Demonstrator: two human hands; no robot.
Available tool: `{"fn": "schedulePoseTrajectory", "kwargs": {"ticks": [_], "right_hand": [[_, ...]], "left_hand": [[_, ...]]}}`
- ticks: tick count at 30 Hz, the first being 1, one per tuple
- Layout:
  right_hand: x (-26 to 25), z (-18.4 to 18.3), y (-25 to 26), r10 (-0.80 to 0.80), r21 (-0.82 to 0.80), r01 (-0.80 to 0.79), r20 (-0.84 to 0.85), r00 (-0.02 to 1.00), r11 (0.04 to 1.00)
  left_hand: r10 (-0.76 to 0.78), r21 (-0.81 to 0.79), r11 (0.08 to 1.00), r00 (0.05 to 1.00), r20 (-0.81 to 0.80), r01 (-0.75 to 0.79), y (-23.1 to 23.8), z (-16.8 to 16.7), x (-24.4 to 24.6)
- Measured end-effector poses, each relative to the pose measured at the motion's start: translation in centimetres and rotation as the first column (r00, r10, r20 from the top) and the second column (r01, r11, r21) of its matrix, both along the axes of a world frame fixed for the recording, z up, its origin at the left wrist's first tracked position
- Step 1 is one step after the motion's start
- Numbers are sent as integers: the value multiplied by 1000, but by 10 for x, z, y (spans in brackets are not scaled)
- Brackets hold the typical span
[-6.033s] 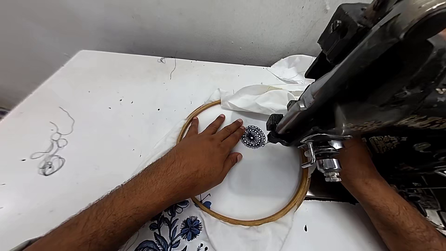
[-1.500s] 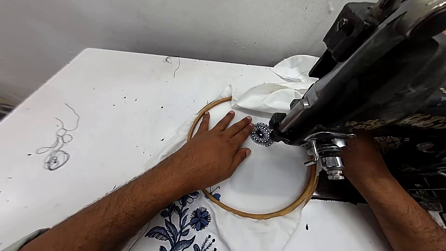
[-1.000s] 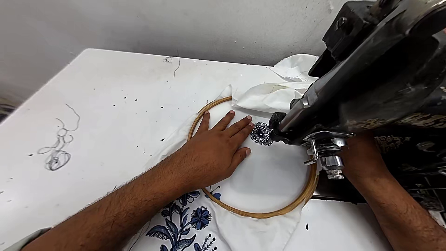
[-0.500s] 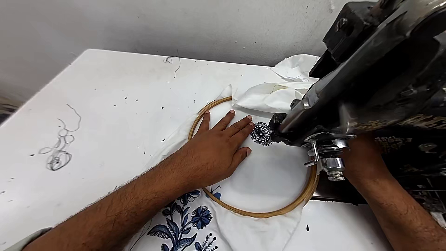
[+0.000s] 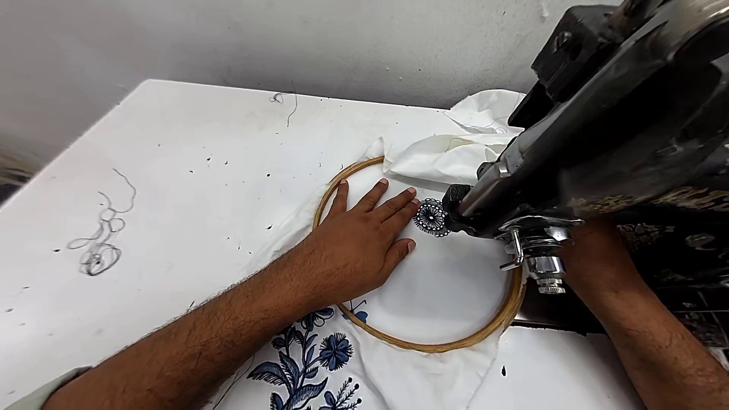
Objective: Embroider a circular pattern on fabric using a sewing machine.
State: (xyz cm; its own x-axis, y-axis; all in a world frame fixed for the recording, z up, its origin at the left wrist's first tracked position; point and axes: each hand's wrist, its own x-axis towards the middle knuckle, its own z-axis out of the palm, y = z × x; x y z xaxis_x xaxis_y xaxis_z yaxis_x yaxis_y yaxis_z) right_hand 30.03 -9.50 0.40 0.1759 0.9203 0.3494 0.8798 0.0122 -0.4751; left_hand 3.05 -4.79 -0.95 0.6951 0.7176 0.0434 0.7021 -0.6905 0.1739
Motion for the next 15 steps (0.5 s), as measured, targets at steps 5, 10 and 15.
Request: {"fn": "schedulePoseTrajectory", "kwargs": {"ticks": [5, 10, 15], "right_hand": [[2, -2, 0, -10, -9, 10, 32, 999, 1000], [-3, -2, -1, -26, 5, 26, -28, 999, 1000], [3, 0, 0, 0, -7, 0, 41, 999, 1000]], "left_hand": [[-12, -17, 1000, 1000, -14, 12, -4, 4, 0], [1, -23, 1000, 1000, -9, -1, -1, 4, -2], [-5, -7, 1000, 1000, -7, 4, -1, 0, 2]]}}
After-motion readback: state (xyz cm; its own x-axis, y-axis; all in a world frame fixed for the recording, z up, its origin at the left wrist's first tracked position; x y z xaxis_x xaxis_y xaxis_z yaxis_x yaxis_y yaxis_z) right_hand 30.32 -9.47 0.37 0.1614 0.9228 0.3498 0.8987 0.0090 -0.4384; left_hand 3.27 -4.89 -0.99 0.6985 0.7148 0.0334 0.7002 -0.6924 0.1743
